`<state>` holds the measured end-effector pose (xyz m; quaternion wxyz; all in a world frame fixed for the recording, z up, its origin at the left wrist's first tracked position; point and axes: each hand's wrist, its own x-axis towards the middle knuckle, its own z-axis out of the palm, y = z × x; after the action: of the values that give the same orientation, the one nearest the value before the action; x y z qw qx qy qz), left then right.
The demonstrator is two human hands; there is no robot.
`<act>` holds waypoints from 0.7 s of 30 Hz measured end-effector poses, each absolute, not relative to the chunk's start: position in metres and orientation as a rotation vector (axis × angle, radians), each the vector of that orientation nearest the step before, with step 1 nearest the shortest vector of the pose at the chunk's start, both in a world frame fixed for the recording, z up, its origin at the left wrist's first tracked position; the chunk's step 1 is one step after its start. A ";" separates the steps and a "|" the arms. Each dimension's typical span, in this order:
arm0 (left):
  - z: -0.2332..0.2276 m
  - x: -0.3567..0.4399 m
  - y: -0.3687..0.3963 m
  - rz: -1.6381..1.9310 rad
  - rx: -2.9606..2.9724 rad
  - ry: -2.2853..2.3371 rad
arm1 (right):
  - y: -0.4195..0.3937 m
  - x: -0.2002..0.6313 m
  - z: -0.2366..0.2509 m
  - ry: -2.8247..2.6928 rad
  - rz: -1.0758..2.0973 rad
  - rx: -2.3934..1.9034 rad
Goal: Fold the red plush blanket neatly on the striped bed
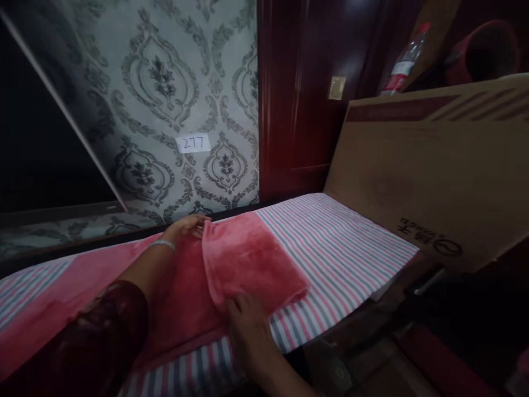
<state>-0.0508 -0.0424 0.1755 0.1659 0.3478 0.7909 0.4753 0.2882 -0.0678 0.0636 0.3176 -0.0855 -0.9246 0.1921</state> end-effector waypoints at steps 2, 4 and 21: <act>0.159 -0.049 -0.049 1.352 0.936 2.259 | -0.068 0.289 0.062 -2.437 0.497 -0.224; 0.150 -0.047 -0.049 1.343 0.889 2.232 | -0.066 0.291 0.070 -2.427 0.474 -0.234; 0.122 -0.094 -0.081 1.241 0.550 2.328 | -0.127 0.240 0.066 -2.440 0.304 -0.037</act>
<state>-0.0945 -0.0812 0.1225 0.2216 0.1991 0.8424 0.4490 0.2400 -0.1268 0.0657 0.3346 -0.0144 -0.9350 0.1164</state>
